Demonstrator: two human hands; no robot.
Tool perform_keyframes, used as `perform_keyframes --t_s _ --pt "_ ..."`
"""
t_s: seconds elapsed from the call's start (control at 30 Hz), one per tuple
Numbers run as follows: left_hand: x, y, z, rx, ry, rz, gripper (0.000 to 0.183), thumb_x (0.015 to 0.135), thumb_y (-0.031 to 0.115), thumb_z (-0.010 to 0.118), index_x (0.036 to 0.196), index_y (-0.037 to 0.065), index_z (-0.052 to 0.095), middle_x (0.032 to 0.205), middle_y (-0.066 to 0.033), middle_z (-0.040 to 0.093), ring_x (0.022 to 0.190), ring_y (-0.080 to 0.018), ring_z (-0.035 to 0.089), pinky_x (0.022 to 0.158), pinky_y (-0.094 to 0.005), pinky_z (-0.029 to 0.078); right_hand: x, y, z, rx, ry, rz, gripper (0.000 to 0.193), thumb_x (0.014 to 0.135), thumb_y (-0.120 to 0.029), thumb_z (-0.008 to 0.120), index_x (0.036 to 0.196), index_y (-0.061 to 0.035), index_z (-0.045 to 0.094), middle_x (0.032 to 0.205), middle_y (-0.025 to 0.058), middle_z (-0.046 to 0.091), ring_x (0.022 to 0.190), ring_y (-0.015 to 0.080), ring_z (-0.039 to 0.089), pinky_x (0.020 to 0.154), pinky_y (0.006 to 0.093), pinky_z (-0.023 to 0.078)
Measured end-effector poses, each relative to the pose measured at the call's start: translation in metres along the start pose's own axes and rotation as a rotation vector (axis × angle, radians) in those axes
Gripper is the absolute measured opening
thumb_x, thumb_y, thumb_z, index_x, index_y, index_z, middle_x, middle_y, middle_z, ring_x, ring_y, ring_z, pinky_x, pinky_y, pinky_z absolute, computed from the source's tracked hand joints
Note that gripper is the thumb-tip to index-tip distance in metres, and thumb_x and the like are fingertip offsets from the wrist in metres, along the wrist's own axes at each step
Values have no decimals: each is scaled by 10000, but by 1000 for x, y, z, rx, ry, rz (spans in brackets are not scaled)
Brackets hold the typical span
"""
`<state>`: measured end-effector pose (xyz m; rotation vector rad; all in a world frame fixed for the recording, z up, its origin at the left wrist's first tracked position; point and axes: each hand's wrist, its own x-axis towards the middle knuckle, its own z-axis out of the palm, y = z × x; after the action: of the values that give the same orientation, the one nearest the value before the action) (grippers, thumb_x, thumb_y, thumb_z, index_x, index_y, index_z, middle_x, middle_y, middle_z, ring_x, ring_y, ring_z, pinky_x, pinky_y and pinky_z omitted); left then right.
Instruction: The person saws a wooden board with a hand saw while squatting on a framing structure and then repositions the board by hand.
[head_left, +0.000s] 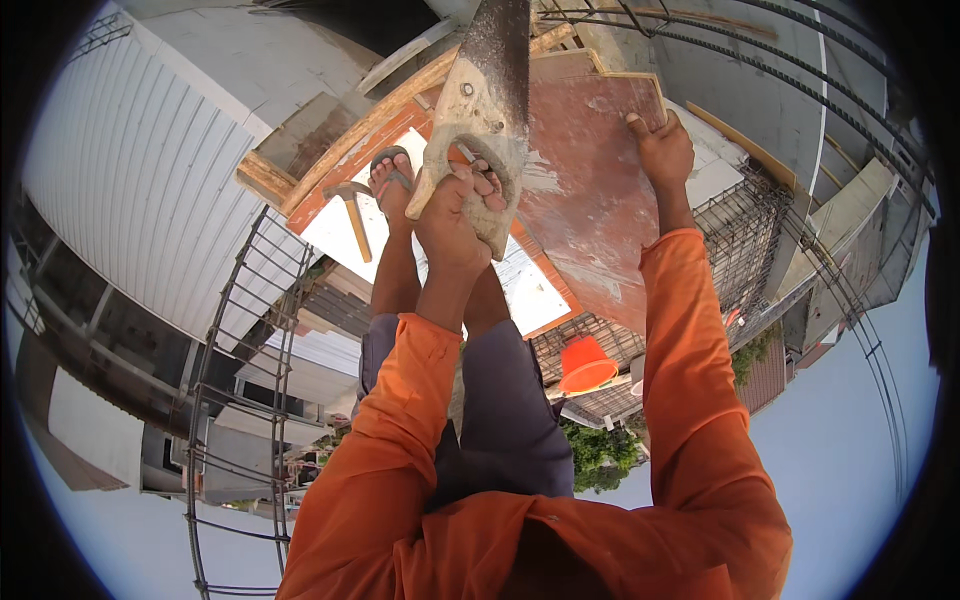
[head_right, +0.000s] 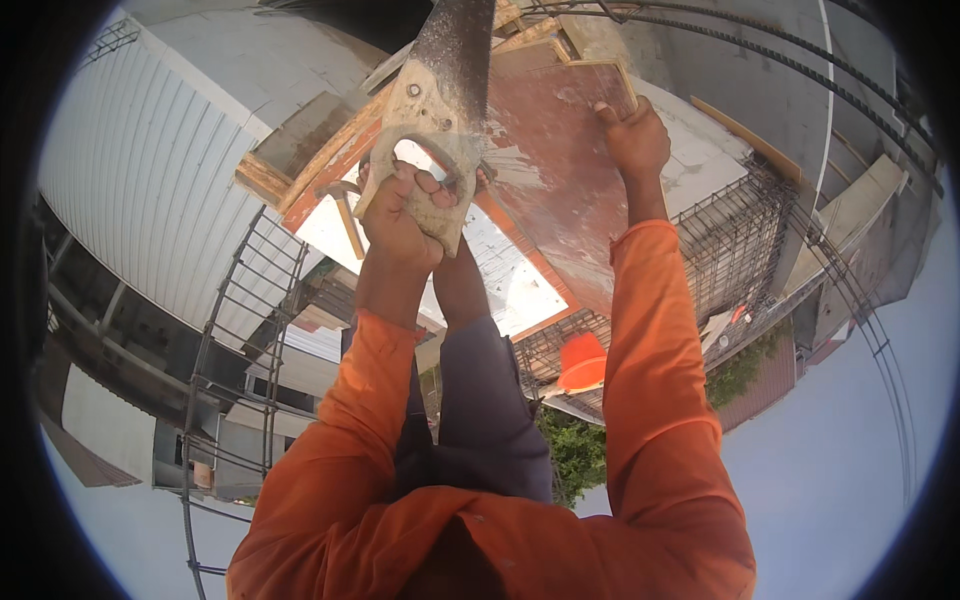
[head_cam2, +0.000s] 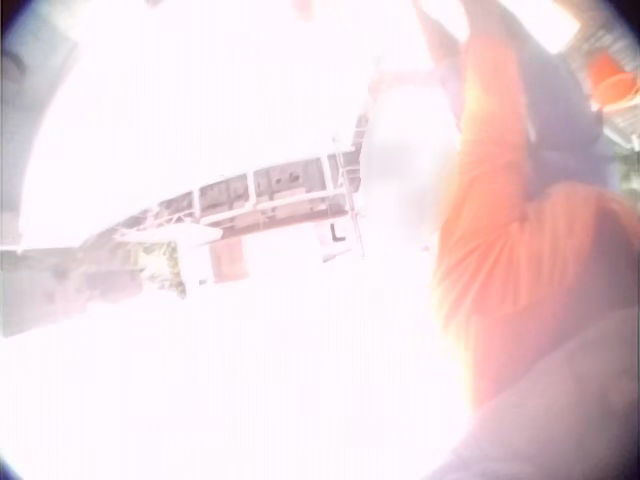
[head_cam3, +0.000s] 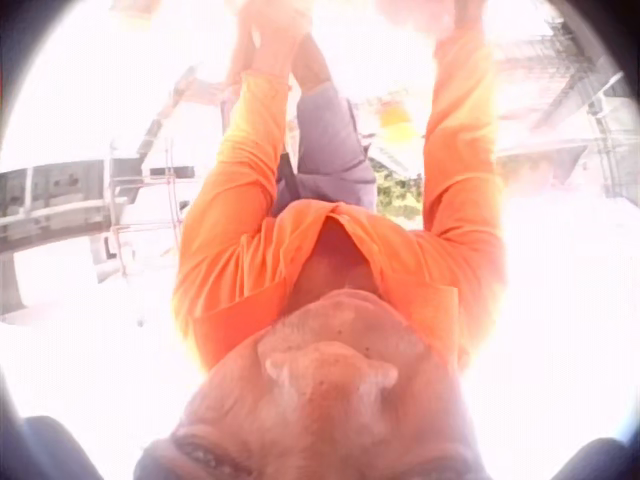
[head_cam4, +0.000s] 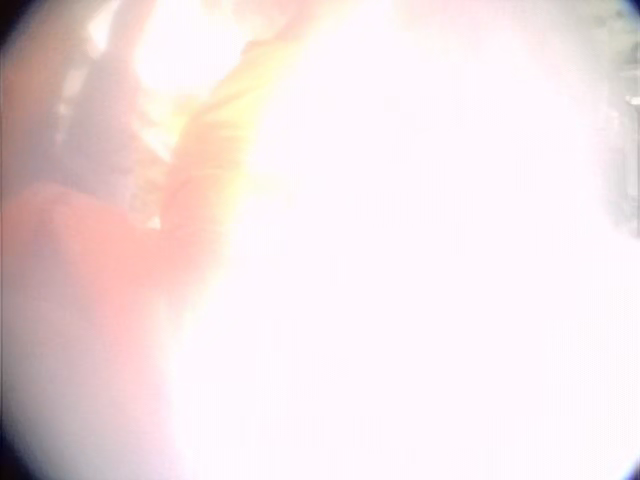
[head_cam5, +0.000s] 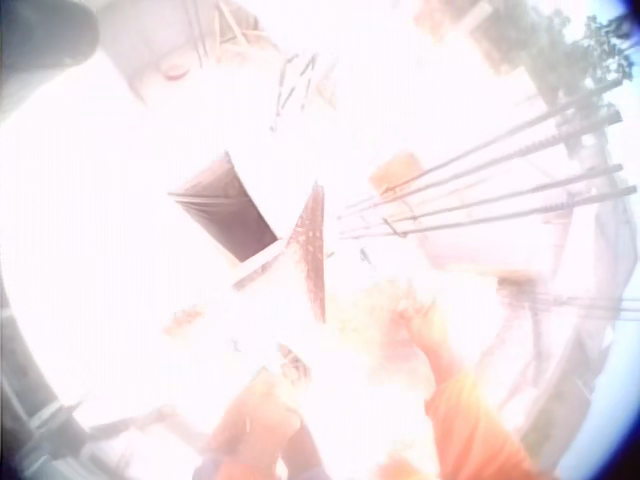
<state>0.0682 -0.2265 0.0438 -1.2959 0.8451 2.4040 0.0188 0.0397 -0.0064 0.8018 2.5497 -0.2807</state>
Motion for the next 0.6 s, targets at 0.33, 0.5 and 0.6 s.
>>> perform_keyframes --t_s 0.33,0.5,0.6 --pt "10 -16 -41 -246 49 -65 127 855 54 470 958 -3 519 699 -84 526 603 -217 534 661 -358 482 -48 -22 -19 134 -99 -6 480 735 -463 696 920 -26 627 780 186 655 750 349 637 695 434 479" --pt "20 -18 -56 -321 -148 -79 143 847 38 479 966 -11 543 738 -101 556 639 -218 554 763 -347 484 -2 -74 -37 304 -306 -154 466 748 -454 676 958 -39 652 831 169 658 778 288 626 728 385 472" --pt "35 -27 -63 -195 17 -99 179 837 19 497 1001 -6 563 787 -119 590 681 -213 582 759 -351 489 17 -97 -10 128 -234 -256 430 773 -424 668 1000 -58 666 914 168 666 853 275 629 770 365 469"
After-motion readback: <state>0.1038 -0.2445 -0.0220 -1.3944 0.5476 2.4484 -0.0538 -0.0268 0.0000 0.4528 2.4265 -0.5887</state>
